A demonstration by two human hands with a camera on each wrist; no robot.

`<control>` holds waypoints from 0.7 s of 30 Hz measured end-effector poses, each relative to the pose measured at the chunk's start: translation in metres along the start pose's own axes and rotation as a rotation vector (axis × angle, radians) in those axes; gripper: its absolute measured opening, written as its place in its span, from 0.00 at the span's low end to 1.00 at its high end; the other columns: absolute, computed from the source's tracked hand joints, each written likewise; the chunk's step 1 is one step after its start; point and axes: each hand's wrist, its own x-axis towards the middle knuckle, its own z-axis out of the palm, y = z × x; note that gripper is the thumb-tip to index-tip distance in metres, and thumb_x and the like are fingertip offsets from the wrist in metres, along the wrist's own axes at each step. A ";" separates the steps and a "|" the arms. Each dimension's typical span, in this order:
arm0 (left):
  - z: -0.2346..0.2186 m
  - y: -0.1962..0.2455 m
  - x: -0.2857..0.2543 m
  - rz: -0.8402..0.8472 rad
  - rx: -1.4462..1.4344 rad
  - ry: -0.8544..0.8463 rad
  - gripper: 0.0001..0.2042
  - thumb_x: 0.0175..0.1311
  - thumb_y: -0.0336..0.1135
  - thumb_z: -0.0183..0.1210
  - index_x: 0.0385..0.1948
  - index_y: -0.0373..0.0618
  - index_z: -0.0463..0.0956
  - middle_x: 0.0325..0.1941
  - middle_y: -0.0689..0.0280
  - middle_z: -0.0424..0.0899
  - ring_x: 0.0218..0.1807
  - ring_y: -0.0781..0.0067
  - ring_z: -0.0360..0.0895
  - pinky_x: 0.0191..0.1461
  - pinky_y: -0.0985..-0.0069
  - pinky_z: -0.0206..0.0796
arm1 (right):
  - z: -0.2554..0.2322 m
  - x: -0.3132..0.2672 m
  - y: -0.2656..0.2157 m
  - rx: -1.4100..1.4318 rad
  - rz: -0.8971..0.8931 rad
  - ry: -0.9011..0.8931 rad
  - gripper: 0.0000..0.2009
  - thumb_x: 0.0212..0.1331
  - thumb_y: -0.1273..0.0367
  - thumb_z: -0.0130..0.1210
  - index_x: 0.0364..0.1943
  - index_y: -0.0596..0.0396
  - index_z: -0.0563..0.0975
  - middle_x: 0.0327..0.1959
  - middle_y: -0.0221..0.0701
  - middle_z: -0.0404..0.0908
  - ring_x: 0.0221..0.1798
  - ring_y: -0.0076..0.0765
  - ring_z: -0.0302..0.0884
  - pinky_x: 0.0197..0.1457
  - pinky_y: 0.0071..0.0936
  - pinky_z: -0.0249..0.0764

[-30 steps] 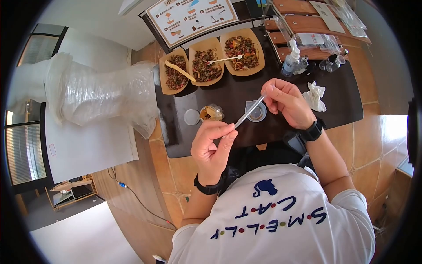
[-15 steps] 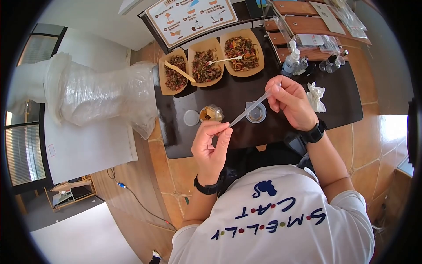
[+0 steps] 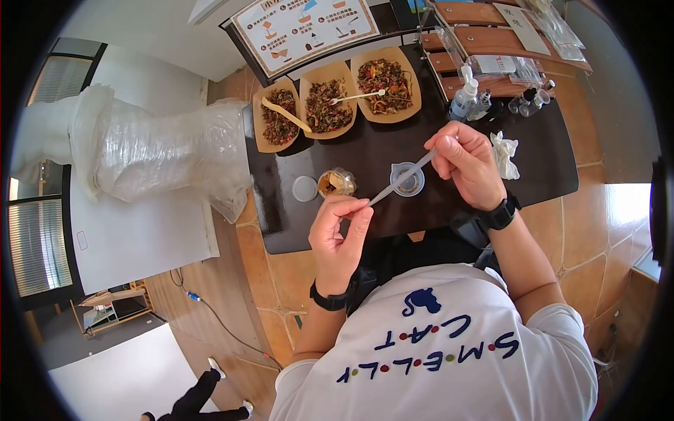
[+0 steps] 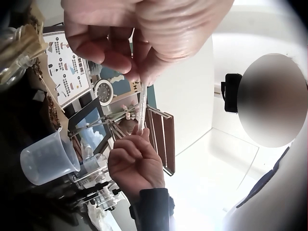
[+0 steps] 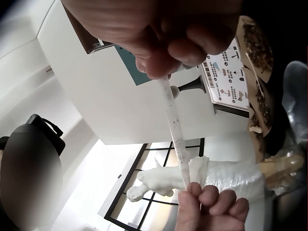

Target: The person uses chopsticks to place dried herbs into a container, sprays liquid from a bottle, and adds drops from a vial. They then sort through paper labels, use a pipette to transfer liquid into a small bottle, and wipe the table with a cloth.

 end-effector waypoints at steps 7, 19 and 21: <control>-0.006 -0.007 -0.002 -0.030 -0.024 0.012 0.04 0.68 0.23 0.63 0.41 0.33 0.80 0.42 0.64 0.80 0.40 0.79 0.75 0.46 0.83 0.69 | -0.004 0.001 -0.005 -0.141 -0.085 0.087 0.11 0.74 0.64 0.55 0.38 0.57 0.81 0.21 0.22 0.75 0.24 0.13 0.67 0.28 0.15 0.61; -0.028 -0.045 -0.014 -0.083 0.099 0.102 0.04 0.70 0.25 0.61 0.40 0.34 0.80 0.40 0.66 0.80 0.40 0.81 0.75 0.46 0.83 0.68 | 0.002 -0.002 -0.009 -0.328 -0.181 0.067 0.11 0.74 0.65 0.56 0.36 0.57 0.80 0.25 0.20 0.74 0.26 0.12 0.65 0.30 0.14 0.63; -0.032 -0.050 -0.017 -0.089 0.107 0.092 0.04 0.70 0.25 0.61 0.39 0.34 0.80 0.40 0.66 0.80 0.39 0.81 0.75 0.45 0.83 0.68 | 0.004 -0.001 -0.010 -0.361 -0.177 0.099 0.13 0.75 0.62 0.55 0.35 0.57 0.79 0.21 0.20 0.71 0.23 0.13 0.61 0.31 0.16 0.57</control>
